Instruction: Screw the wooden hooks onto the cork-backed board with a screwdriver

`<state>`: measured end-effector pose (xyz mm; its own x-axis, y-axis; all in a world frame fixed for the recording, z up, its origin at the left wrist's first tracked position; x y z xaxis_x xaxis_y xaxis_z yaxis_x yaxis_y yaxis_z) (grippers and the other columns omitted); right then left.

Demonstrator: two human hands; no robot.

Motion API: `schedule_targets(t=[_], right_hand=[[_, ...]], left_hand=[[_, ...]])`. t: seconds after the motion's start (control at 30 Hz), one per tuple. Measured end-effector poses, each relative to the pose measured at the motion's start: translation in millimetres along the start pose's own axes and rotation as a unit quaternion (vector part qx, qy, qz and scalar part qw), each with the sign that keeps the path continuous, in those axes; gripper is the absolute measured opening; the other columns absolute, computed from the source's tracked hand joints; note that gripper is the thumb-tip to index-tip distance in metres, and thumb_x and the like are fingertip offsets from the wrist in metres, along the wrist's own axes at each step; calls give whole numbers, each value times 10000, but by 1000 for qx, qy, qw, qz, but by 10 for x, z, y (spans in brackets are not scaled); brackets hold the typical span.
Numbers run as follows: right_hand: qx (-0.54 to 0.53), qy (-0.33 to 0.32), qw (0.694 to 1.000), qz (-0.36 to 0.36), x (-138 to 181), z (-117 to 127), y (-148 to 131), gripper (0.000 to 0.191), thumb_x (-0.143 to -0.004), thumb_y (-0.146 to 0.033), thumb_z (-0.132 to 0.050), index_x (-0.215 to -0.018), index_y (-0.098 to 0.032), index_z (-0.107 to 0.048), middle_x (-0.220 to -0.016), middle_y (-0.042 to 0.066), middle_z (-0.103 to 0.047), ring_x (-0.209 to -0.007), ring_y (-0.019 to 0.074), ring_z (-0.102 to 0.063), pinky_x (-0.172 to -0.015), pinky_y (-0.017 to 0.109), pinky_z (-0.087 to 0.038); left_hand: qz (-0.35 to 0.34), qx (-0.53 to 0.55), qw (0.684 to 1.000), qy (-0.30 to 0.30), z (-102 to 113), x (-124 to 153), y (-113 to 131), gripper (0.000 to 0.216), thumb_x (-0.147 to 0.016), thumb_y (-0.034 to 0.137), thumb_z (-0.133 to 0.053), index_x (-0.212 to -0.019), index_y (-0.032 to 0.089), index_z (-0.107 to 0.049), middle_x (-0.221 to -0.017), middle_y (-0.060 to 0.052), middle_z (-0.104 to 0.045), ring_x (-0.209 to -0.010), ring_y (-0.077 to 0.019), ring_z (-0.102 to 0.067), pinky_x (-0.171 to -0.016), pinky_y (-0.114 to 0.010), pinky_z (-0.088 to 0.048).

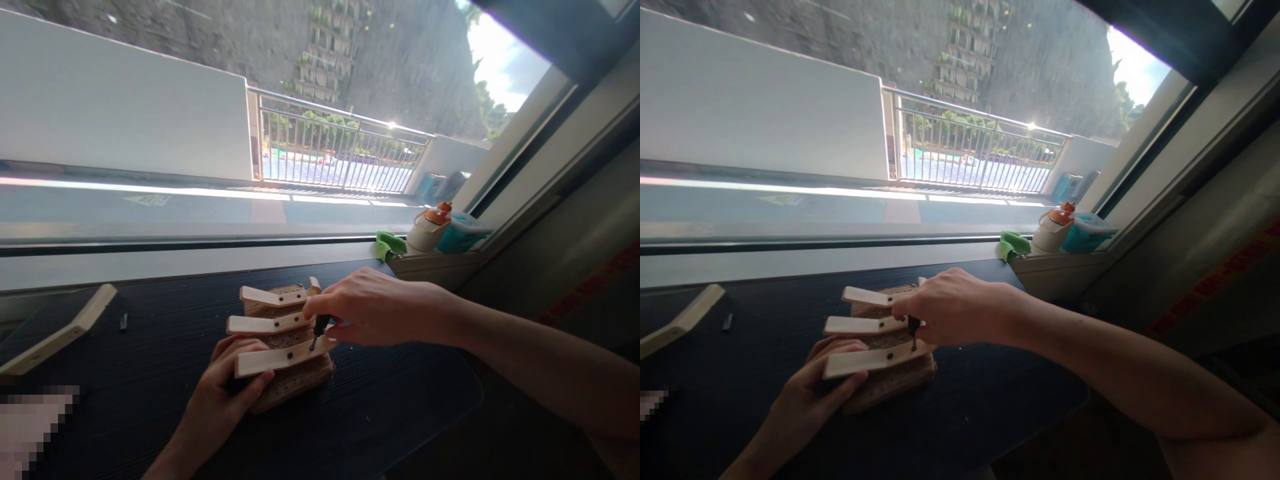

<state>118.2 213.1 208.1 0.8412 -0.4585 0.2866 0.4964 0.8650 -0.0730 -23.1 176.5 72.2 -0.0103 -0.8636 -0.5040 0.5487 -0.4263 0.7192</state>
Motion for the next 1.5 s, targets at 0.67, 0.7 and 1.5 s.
schedule_targets(t=[0.67,0.7,1.5], right_hand=[[24,28,999,-13,-9,-18,69,234,-896,-262,-493,-1065,-166,-624,-832,71,-663,-710,173,-606,-568,259,-267],[18,29,999,-4,1,-8,53,247,-882,-231,-507,-1100,-183,-614,-870,70,-666,-738,174,-611,-576,256,-274],[14,-18,1000,-11,11,-14,31,209,-879,-166,-498,-1035,-187,-636,-888,64,-675,-792,176,-619,-612,262,-306]], left_hand=[[15,-1,1000,-7,-18,7,-41,234,-756,364,-685,-961,251,-692,-989,-26,-720,-1051,-220,-616,-924,-369,-537],[16,-2,1000,-7,-21,7,-45,236,-758,364,-683,-965,251,-692,-991,-26,-720,-1054,-219,-615,-927,-369,-536],[5,3,1000,0,-3,-9,-7,223,-752,350,-694,-958,266,-696,-978,-8,-727,-1044,-200,-614,-922,-346,-542]])
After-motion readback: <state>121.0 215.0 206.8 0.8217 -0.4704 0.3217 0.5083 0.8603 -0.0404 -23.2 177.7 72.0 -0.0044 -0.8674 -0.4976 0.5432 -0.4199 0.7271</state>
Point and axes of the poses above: each hand's wrist, its own x-axis away from the middle knuckle, its own z-axis out of the back of the hand, y = z × x, the point moved 9 cm from there along -x, towards the middle knuckle
